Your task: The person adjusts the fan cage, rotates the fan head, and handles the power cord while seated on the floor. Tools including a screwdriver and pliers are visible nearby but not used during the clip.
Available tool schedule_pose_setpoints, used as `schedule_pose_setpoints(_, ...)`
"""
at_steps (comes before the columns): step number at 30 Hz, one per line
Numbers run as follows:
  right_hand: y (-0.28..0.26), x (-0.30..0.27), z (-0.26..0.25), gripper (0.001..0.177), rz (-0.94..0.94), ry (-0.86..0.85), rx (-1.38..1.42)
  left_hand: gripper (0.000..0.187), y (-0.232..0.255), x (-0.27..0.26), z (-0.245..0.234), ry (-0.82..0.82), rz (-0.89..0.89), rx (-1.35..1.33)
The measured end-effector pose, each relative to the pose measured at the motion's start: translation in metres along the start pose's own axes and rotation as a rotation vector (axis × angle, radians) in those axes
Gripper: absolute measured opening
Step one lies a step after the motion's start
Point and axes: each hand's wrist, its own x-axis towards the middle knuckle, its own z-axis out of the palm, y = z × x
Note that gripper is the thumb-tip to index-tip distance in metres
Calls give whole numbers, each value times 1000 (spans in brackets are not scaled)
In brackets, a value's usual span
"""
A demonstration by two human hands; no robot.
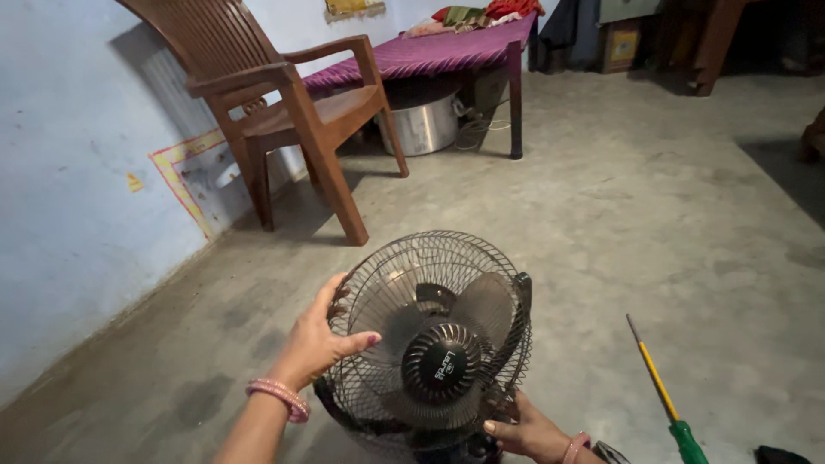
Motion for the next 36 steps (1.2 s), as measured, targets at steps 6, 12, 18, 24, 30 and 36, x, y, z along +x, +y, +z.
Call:
schedule_pose_setpoints(6,-7,4,13,86,-80,-35,-5,114,1,1,-3,-2,81,72)
schedule_pose_setpoints(12,-27,-3,25,84,-44,18,-101,115,-3,-8,-6,24,125,103)
schedule_pose_setpoints(18,-19,11,26,90,-105,53,-103,118,-1,-15,-5,16,121,133)
schedule_pose_setpoints(24,-12,15,18,85,-95,57,-187,117,-3,-15,-4,22,116,120)
schedule_pose_setpoints(30,-15,16,16,97,-56,96,-173,115,-4,-12,-5,25,91,94)
schedule_pose_setpoints(36,-14,13,14,86,-108,43,-127,114,-1,-12,-4,26,72,53)
